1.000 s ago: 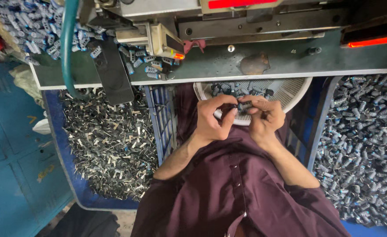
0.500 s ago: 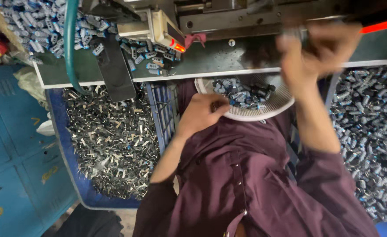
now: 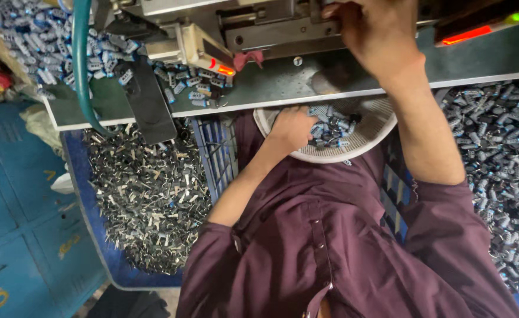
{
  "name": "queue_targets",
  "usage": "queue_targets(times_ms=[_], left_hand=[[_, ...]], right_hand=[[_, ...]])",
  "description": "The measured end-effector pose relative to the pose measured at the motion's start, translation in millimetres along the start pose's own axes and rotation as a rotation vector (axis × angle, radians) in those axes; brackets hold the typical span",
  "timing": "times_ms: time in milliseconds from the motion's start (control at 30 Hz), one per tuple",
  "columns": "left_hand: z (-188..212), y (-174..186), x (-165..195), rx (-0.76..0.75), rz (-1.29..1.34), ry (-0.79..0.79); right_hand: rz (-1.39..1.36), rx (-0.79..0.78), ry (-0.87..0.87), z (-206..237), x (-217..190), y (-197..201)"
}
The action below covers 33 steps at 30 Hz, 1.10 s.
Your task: The person repeatedly picks small black and blue components from a white basket, inserts them into a machine, and collects the processed parts. The person handles the components one at a time and places them into a collection area.
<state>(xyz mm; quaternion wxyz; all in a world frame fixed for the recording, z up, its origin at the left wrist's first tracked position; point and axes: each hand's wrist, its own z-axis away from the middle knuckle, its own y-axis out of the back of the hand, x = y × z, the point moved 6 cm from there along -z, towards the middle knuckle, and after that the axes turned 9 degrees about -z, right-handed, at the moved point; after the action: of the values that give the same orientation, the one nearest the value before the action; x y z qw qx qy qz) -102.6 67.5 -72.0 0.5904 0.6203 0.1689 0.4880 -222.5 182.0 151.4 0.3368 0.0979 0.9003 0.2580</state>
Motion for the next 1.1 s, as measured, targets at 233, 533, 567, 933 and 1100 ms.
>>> queue_targets(times_ms=[233,533,567,933,1100], left_hand=[[30,29,-5,0.230,0.202,0.000],[73,42,-4,0.438,1.091,0.284],[72,44,-2,0.470,1.093,0.245],[77,59,-9,0.514,1.338,0.294],[68,86,6,0.510,1.138,0.208]], right_hand=[[-0.043,0.014,0.130,47,-58,14],[0.308,-0.055,-0.487,205,-6,57],[0.466,-0.025,-0.586,218,12,82],[0.717,0.082,-0.720,172,40,142],[0.272,0.382,-0.705,169,17,156]])
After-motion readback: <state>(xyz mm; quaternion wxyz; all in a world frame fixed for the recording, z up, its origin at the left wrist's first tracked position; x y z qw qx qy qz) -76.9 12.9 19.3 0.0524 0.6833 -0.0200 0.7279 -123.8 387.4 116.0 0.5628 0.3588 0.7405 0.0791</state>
